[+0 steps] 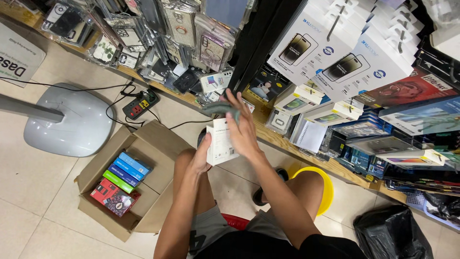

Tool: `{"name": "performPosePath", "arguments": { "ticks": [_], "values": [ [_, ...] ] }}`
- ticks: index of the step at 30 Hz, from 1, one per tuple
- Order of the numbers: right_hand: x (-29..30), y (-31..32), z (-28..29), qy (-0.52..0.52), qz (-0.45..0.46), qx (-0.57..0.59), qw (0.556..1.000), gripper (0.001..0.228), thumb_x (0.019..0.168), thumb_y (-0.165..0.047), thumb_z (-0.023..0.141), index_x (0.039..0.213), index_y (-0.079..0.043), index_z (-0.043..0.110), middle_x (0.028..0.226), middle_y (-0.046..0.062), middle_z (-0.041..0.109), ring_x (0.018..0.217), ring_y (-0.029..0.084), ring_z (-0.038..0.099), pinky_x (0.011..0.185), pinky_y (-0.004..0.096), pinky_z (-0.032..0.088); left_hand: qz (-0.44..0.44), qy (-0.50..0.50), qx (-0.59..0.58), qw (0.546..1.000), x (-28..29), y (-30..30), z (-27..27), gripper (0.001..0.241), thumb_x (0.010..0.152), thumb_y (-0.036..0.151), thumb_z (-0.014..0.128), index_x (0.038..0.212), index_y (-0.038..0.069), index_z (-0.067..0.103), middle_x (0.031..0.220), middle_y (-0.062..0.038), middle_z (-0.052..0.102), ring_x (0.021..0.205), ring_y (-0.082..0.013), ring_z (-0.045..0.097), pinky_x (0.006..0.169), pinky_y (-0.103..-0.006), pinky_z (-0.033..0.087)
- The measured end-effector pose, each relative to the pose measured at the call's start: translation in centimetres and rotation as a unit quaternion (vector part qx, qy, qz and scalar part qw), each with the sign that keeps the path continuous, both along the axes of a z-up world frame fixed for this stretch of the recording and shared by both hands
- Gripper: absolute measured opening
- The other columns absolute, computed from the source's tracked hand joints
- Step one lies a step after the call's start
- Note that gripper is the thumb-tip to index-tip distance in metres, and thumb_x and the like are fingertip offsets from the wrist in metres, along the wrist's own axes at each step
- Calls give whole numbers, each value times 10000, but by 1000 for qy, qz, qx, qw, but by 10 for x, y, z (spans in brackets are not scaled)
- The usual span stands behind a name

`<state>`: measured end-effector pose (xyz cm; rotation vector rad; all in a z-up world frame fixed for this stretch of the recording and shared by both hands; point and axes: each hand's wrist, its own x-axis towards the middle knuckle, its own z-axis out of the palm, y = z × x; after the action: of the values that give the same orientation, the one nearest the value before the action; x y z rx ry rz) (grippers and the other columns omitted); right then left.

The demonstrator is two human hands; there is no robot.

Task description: The person wipes the exterior of multiple product boxes with a cloth before setting them down.

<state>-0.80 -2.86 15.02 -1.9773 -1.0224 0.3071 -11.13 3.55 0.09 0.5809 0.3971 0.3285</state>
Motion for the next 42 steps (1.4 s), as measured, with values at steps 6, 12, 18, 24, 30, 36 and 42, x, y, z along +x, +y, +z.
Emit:
{"name": "performPosePath", "arguments": {
  "ticks": [6, 12, 18, 24, 30, 36, 42],
  "values": [
    [-1, -14, -3, 327, -131, 175, 919, 522, 1133, -320, 360, 1592, -76, 403, 1698, 190, 353, 1573, 410, 294, 1273, 644, 204, 58, -17, -110, 992, 2, 24, 41, 593, 1062, 532, 493, 1337, 34, 662, 1151, -223, 762, 912, -353, 795, 709, -429, 692],
    [-38, -53, -91, 460, -270, 309, 787, 626, 1101, -421, 531, 1602, -61, 425, 1626, 172, 473, 1479, 286, 455, 1258, 530, 335, 160, 30, -182, 970, 7, 24, 44, 736, 942, 728, 562, 1422, 171, 590, 1193, -146, 730, 937, -299, 773, 779, -399, 693],
    [-71, -56, -46, 211, 20, 264, 941, 600, 1151, -369, 267, 1652, -39, 257, 1782, 190, 111, 1602, 313, 182, 1290, 504, 185, 148, 40, -52, 987, 8, 22, 37, 643, 991, 262, 706, 1543, 154, 393, 1110, -150, 724, 858, -252, 795, 647, -342, 700],
    [-43, -49, -26, 116, 69, 183, 974, 542, 1127, -182, 276, 1622, 37, 311, 1776, 224, 95, 1608, 405, 160, 1290, 554, 197, 86, 13, 10, 996, 0, 17, 50, 482, 979, 222, 716, 1399, 90, 520, 1038, -183, 763, 808, -245, 802, 606, -336, 690],
    [-22, -33, -10, 193, 102, 190, 957, 585, 1141, -239, 242, 1649, 48, 199, 1772, 242, 38, 1601, 455, 130, 1288, 630, 161, 77, 2, 23, 997, -4, 17, 61, 428, 974, 208, 717, 1342, 65, 551, 1031, -165, 758, 797, -232, 799, 607, -336, 690],
    [-23, -33, -76, 440, -286, 189, 830, 814, 1065, -497, 625, 1588, 74, 374, 1645, 254, 385, 1516, 284, 357, 1304, 462, 236, 120, -3, 13, 993, -1, 18, 17, 460, 1003, 220, 687, 1399, 54, 525, 1058, -162, 759, 817, -229, 803, 641, -344, 691],
    [-50, -31, -41, 368, -239, 174, 882, 577, 1102, -387, 578, 1495, 31, 517, 1477, 173, 557, 1340, 182, 480, 1228, 445, 348, 147, 4, 169, 975, 4, 17, 35, 712, 1075, 224, 594, 1697, 149, 256, 1408, -89, 625, 1202, -120, 617, 988, -348, 598]
  ]
}}
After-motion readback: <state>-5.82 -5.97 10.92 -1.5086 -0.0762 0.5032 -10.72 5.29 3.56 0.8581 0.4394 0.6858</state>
